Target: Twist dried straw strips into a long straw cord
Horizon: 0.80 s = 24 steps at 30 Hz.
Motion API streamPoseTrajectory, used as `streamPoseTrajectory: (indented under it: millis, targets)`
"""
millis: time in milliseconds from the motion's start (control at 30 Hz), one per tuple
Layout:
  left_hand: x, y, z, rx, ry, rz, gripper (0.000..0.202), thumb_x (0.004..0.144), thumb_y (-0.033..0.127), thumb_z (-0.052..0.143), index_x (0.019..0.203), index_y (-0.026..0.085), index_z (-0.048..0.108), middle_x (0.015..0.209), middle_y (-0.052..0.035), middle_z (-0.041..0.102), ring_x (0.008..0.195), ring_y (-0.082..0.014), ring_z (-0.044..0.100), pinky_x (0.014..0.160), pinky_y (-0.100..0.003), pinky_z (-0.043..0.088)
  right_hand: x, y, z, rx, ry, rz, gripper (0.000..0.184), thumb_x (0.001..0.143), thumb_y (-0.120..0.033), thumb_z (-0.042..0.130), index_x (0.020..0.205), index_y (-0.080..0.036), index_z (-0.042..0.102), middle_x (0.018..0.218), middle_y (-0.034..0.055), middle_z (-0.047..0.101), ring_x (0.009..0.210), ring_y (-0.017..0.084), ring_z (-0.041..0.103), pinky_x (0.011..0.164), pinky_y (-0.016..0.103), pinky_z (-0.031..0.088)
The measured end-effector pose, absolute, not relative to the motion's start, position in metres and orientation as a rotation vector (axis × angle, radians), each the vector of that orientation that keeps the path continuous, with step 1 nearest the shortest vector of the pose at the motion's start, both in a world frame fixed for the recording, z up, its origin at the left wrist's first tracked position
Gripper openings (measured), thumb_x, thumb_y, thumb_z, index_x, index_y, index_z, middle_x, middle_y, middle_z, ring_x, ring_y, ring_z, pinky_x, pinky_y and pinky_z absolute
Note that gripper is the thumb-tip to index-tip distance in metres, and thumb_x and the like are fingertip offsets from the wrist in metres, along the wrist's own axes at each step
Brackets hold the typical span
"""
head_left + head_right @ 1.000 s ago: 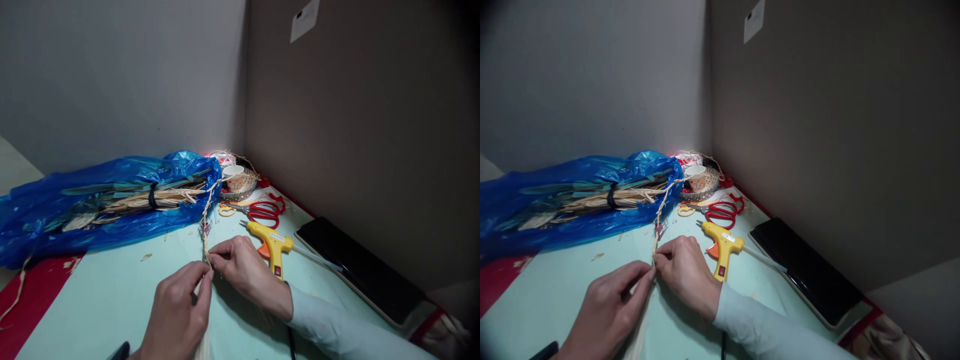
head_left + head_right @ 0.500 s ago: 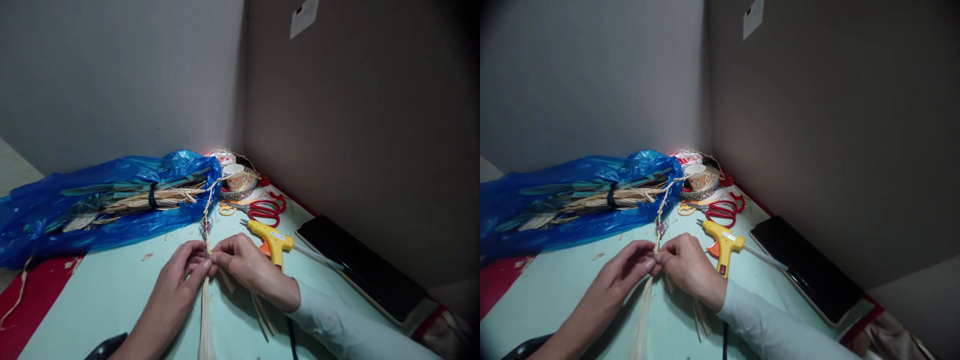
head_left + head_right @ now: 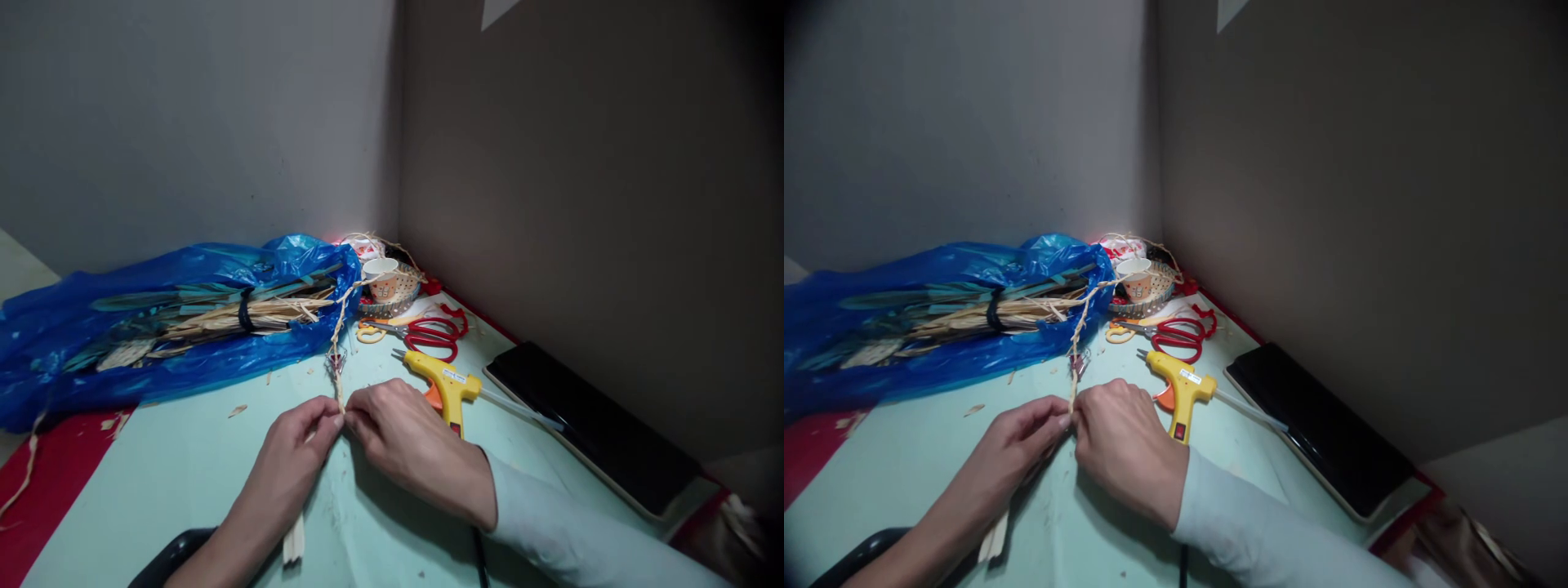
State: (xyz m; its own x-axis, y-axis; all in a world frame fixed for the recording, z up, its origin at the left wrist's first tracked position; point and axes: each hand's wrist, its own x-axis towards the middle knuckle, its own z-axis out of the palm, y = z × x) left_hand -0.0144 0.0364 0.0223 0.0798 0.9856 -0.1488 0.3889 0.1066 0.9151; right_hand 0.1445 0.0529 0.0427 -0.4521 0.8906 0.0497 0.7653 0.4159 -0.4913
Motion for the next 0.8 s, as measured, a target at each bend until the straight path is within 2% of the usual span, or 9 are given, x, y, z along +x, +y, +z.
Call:
streamPoseTrajectory:
  millis: [67,200,300,467,533,667,800]
  targets:
    - [-0.013,0.035,0.026,1.544,1.539,0.798,0.024,0.080,0.035,0.053,0.064,0.019,0.055,0.061,0.0025,0.052,0.063,-0.0156,0.048,0.060,-0.024,0.036,0.144,0.048,0.045,-1.465,-2.464,0.433,0.025,0.089,-0.023,0.045,0.070,-0.016,0.061,0.070,0.0067,0.065,0.065,0.017,0.058,0.057,0.028,0.026]
    - [-0.009,0.033,0.030,1.568,1.585,0.801,0.024,0.078,0.033,0.052,0.059,0.019,0.052,0.057,0.0026,0.051,0.061,-0.0159,0.046,0.059,-0.025,0.035,0.141,0.037,0.046,-1.387,-2.530,0.201,0.017,0.088,-0.018,0.045,0.078,-0.016,0.058,0.077,0.0071,0.063,0.067,0.019,0.057,0.058,0.030,0.029]
    - [-0.009,0.034,0.028,1.455,1.521,0.836,0.022,0.076,0.033,0.053,0.058,0.019,0.050,0.055,0.0040,0.048,0.055,-0.0131,0.042,0.053,-0.023,0.032,0.134,0.026,0.046,-1.310,-2.614,0.074,0.008,0.084,-0.011,0.049,0.084,-0.014,0.056,0.077,0.0086,0.061,0.065,0.019,0.056,0.055,0.029,0.032]
    - [-0.011,0.036,0.025,1.140,1.379,0.830,0.025,0.069,0.039,0.064,0.061,0.017,0.053,0.048,0.0090,0.039,0.043,-0.0068,0.029,0.043,-0.019,0.019,0.121,0.016,0.033,-1.192,-2.707,-0.181,0.016,0.084,-0.002,0.041,0.092,-0.008,0.054,0.071,0.0103,0.059,0.059,0.019,0.055,0.047,0.028,0.034]
    - [-0.013,0.036,0.025,1.063,1.331,0.846,0.028,0.067,0.041,0.066,0.064,0.016,0.055,0.049,0.0092,0.039,0.044,-0.0057,0.027,0.043,-0.018,0.018,0.119,0.015,0.026,-1.127,-2.656,-0.259,0.018,0.086,-0.002,0.038,0.095,-0.007,0.053,0.070,0.0112,0.059,0.059,0.020,0.056,0.046,0.028,0.035]
    - [-0.019,0.035,0.021,1.065,1.271,0.877,0.030,0.070,0.042,0.069,0.067,0.014,0.059,0.057,0.0056,0.048,0.050,-0.0063,0.036,0.048,-0.017,0.026,0.118,0.012,0.019,-0.996,-2.614,-0.318,0.017,0.087,-0.005,0.039,0.094,-0.005,0.054,0.071,0.0125,0.060,0.061,0.021,0.056,0.046,0.030,0.036]
    - [-0.025,0.036,0.016,1.030,1.284,0.877,0.033,0.071,0.046,0.069,0.069,0.015,0.058,0.048,0.0106,0.033,0.044,-0.0041,0.019,0.042,-0.018,0.012,0.123,0.016,0.031,-1.014,-2.616,-0.057,0.017,0.088,-0.020,0.048,0.079,-0.012,0.059,0.066,0.0081,0.061,0.057,0.020,0.056,0.050,0.031,0.033]
